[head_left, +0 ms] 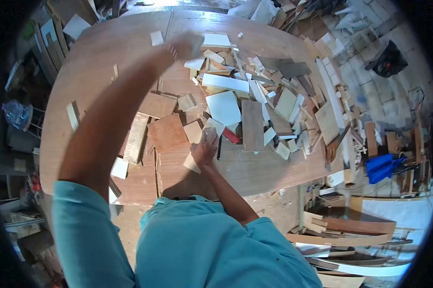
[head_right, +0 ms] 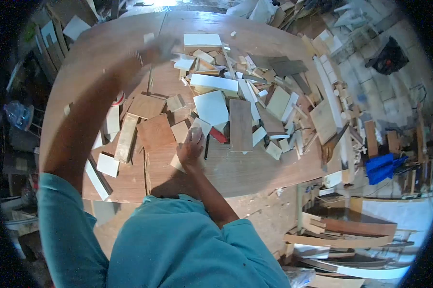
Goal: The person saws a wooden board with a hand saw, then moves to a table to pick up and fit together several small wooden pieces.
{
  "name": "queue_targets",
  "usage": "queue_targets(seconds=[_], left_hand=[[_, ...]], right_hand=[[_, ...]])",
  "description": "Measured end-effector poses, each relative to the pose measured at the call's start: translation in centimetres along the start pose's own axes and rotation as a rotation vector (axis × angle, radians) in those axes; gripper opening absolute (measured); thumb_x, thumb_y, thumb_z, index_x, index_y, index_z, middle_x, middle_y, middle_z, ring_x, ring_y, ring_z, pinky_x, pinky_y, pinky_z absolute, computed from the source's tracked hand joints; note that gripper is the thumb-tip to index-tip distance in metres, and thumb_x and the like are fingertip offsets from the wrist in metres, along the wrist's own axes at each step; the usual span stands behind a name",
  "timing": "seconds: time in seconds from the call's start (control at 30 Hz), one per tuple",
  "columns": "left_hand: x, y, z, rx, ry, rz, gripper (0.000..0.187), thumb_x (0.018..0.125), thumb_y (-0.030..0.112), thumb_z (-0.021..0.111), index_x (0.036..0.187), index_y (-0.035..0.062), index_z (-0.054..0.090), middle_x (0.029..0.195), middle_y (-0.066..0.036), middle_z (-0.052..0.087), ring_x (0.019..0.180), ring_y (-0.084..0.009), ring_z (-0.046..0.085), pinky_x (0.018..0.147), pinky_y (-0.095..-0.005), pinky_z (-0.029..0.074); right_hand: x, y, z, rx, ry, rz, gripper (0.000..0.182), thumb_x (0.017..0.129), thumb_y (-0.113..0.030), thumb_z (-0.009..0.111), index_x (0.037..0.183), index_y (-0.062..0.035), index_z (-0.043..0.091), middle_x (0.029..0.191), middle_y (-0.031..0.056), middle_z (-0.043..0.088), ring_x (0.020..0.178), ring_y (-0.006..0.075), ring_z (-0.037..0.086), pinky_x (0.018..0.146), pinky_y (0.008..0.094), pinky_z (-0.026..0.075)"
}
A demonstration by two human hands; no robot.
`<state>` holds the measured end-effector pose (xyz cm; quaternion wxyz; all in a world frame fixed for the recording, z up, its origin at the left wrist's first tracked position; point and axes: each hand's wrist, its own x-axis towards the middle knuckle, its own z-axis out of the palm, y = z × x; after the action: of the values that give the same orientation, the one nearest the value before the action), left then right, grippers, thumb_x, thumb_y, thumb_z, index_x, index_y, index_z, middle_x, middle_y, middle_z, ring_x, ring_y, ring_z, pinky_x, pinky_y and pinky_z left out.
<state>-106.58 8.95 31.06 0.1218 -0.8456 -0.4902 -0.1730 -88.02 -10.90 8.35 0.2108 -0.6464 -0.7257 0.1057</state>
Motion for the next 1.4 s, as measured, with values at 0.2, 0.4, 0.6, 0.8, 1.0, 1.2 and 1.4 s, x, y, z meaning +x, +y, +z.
queue_targets(seconds=[0.2, 0.4, 0.6, 0.8, 1.0, 1.2, 1.4], left_hand=[[-10.7, 10.5, 9.7, -0.493, -0.318, -0.435, 0.037, 0.069, 0.027, 0.066, 0.091, -0.0003, 0.056, 0.085, -0.019, 0.059, 0.085, -0.0340, 0.057, 0.076, -0.0421, 0.045], [-9.9, 18.4, 18.1, -0.525, -0.334, -0.857, 0.059, 0.070, 0.035, 0.064, 0.115, 0.0007, 0.046, 0.098, -0.024, 0.056, 0.099, -0.0376, 0.051, 0.088, -0.0459, 0.038], [-5.5, 20.7, 21.0, -0.298, -0.321, -1.280, 0.073, 0.071, 0.040, 0.065, 0.128, 0.0062, 0.033, 0.120, -0.019, 0.046, 0.108, -0.0316, 0.048, 0.089, -0.0509, 0.034], [-6.3, 18.8, 25.4, -0.405, -0.265, -1.485, 0.074, 0.068, 0.038, 0.069, 0.126, 0.0087, 0.034, 0.123, -0.019, 0.045, 0.113, -0.0333, 0.045, 0.093, -0.0533, 0.030], [-6.1, 18.8, 23.8, -0.504, -0.272, -1.507, 0.065, 0.066, 0.033, 0.069, 0.117, 0.0041, 0.041, 0.107, -0.019, 0.057, 0.100, -0.0329, 0.055, 0.089, -0.0511, 0.036], [-8.3, 17.4, 26.5, -0.945, 0.192, -1.538, 0.033, 0.068, 0.016, 0.068, 0.091, -0.0044, 0.055, 0.082, -0.017, 0.062, 0.073, -0.0259, 0.061, 0.061, -0.0319, 0.049], [-7.1, 13.5, 22.6, -1.187, 0.328, -1.469, 0.019, 0.074, 0.007, 0.063, 0.088, -0.0059, 0.058, 0.077, -0.010, 0.061, 0.067, -0.0153, 0.058, 0.056, -0.0280, 0.047]], right_hand=[[4.1, 8.1, -5.1, 0.206, 0.221, 0.077, 0.077, 0.060, -0.025, 0.075, 0.121, 0.0042, 0.038, 0.120, 0.0226, 0.040, 0.109, 0.0389, 0.040, 0.088, 0.0480, 0.036], [7.2, 17.3, -8.6, -0.193, 0.128, 0.254, 0.099, 0.060, -0.037, 0.077, 0.130, 0.0064, 0.020, 0.123, 0.0302, 0.036, 0.111, 0.0398, 0.042, 0.094, 0.0436, 0.035], [7.8, 18.9, -9.8, 0.152, -0.147, 0.158, 0.109, 0.059, -0.037, 0.078, 0.133, 0.0053, 0.011, 0.121, 0.0283, 0.042, 0.111, 0.0400, 0.044, 0.091, 0.0446, 0.038], [9.4, 20.0, -11.2, 0.224, -0.100, 0.145, 0.104, 0.053, -0.029, 0.081, 0.130, 0.0064, 0.021, 0.108, 0.0234, 0.055, 0.096, 0.0355, 0.055, 0.084, 0.0399, 0.043], [10.9, 20.9, -11.8, 0.492, -0.246, 0.202, 0.055, 0.061, -0.024, 0.077, 0.102, 0.0057, 0.055, 0.095, 0.0211, 0.061, 0.086, 0.0338, 0.060, 0.074, 0.0350, 0.046], [14.2, 28.3, -8.8, 0.573, 0.063, 0.198, 0.046, 0.066, -0.028, 0.073, 0.095, 0.0046, 0.058, 0.087, 0.0211, 0.062, 0.080, 0.0367, 0.060, 0.072, 0.0397, 0.046], [17.2, 30.8, -12.4, 0.395, -0.005, 0.315, 0.040, 0.069, -0.025, 0.072, 0.095, 0.0039, 0.060, 0.084, 0.0172, 0.064, 0.074, 0.0251, 0.062, 0.068, 0.0343, 0.047]])
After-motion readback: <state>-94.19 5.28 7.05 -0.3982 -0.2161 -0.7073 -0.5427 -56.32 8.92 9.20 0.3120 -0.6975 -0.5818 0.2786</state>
